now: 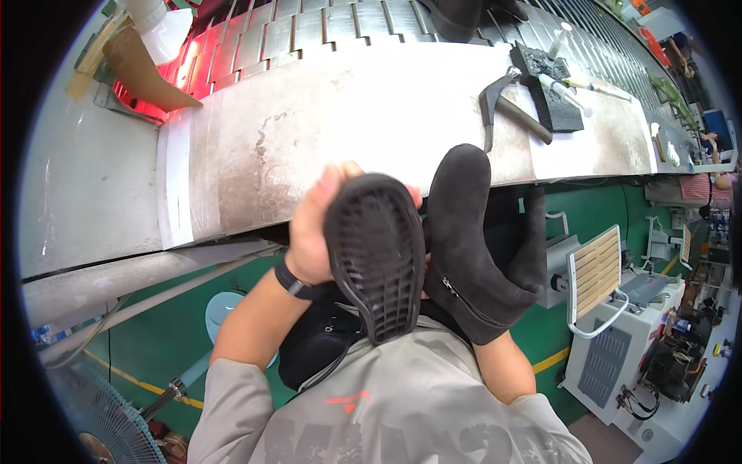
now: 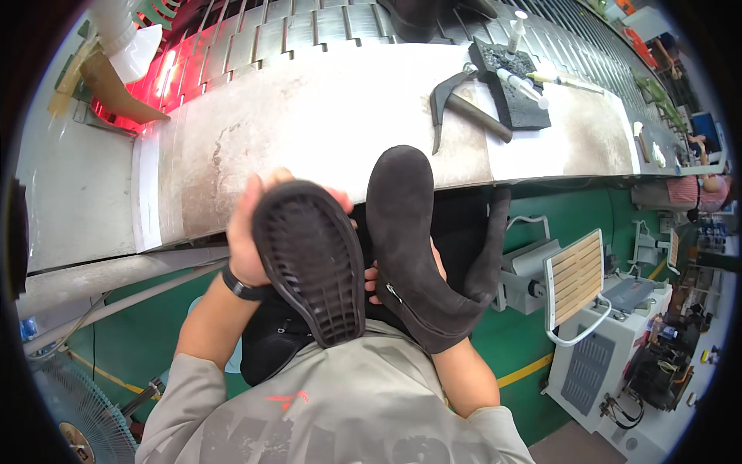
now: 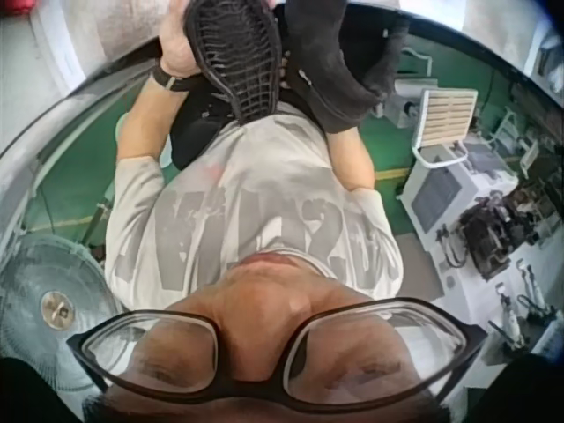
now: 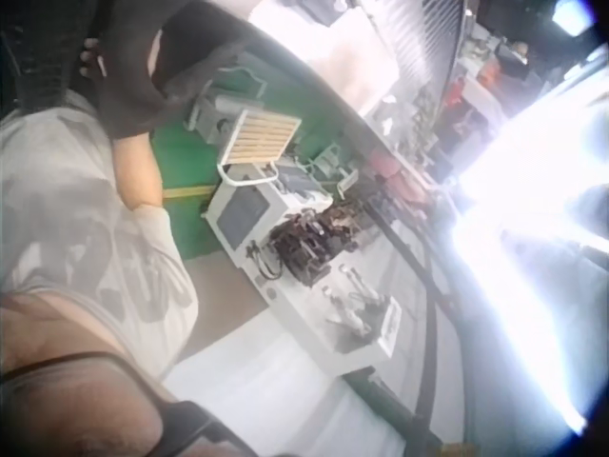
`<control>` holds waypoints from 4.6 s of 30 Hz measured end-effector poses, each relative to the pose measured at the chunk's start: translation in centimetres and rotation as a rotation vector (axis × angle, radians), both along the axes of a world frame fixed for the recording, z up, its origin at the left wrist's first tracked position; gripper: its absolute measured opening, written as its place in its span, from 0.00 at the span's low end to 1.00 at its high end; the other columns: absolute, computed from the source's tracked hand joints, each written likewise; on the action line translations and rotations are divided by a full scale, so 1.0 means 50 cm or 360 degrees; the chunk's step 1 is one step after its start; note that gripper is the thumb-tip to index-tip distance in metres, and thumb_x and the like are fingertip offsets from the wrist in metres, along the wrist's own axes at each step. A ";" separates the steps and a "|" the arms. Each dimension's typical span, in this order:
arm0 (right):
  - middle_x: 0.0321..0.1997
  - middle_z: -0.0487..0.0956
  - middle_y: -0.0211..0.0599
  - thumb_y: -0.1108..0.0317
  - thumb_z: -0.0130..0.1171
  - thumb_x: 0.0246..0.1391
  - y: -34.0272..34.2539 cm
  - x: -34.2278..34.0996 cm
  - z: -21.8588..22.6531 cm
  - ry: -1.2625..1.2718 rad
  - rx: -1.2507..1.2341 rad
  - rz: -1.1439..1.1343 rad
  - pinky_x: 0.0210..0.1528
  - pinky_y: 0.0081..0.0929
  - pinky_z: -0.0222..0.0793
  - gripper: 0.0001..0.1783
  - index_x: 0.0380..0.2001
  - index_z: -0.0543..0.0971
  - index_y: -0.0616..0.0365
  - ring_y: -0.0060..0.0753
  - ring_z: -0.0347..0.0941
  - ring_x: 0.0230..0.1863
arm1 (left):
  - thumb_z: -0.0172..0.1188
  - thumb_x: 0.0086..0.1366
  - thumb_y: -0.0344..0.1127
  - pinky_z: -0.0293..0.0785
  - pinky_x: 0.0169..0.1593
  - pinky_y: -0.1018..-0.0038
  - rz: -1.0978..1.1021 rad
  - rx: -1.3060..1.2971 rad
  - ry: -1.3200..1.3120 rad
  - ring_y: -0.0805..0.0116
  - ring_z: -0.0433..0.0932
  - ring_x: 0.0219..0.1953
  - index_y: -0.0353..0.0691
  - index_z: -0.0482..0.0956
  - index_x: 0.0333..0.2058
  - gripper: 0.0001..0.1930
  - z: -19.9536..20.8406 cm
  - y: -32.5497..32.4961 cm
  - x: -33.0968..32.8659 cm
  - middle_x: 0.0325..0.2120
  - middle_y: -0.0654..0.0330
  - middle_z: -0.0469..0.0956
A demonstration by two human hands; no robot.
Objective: The person picks up shoe soles and boots from a conveyor belt and presses the soles onto the boots by hand.
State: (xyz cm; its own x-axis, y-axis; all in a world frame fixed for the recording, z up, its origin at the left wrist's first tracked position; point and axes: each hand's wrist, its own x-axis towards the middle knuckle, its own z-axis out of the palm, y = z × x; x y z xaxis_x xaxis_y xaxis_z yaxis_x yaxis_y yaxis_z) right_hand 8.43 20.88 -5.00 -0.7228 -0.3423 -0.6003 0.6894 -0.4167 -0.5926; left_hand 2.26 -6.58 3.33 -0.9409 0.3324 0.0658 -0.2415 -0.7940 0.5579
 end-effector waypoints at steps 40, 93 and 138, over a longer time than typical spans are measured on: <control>0.42 0.85 0.64 0.45 0.44 0.73 -0.082 0.082 0.094 -0.0118 -0.0373 0.0214 0.44 0.46 0.82 0.38 0.52 0.79 0.79 0.55 0.85 0.40 | 0.86 0.50 0.41 0.66 0.71 0.67 -0.0107 -0.0742 0.0599 0.63 0.73 0.66 0.28 0.57 0.78 0.62 0.116 -0.001 0.030 0.71 0.49 0.70; 0.34 0.84 0.63 0.63 0.54 0.73 -0.074 0.081 0.115 -0.0028 -0.0227 0.0268 0.32 0.45 0.83 0.22 0.51 0.77 0.78 0.55 0.85 0.31 | 0.80 0.61 0.41 0.69 0.70 0.68 -0.0139 -0.0769 0.0343 0.64 0.75 0.65 0.32 0.59 0.78 0.52 0.121 0.003 0.039 0.70 0.50 0.71; 0.42 0.87 0.59 0.39 0.41 0.74 -0.054 0.099 0.042 0.0227 -0.0486 0.0187 0.48 0.41 0.83 0.43 0.51 0.81 0.78 0.48 0.87 0.43 | 0.49 0.86 0.43 0.59 0.28 0.73 0.0135 -0.2005 0.0417 0.78 0.61 0.24 0.29 0.79 0.28 0.27 0.215 -0.030 -0.003 0.19 0.67 0.70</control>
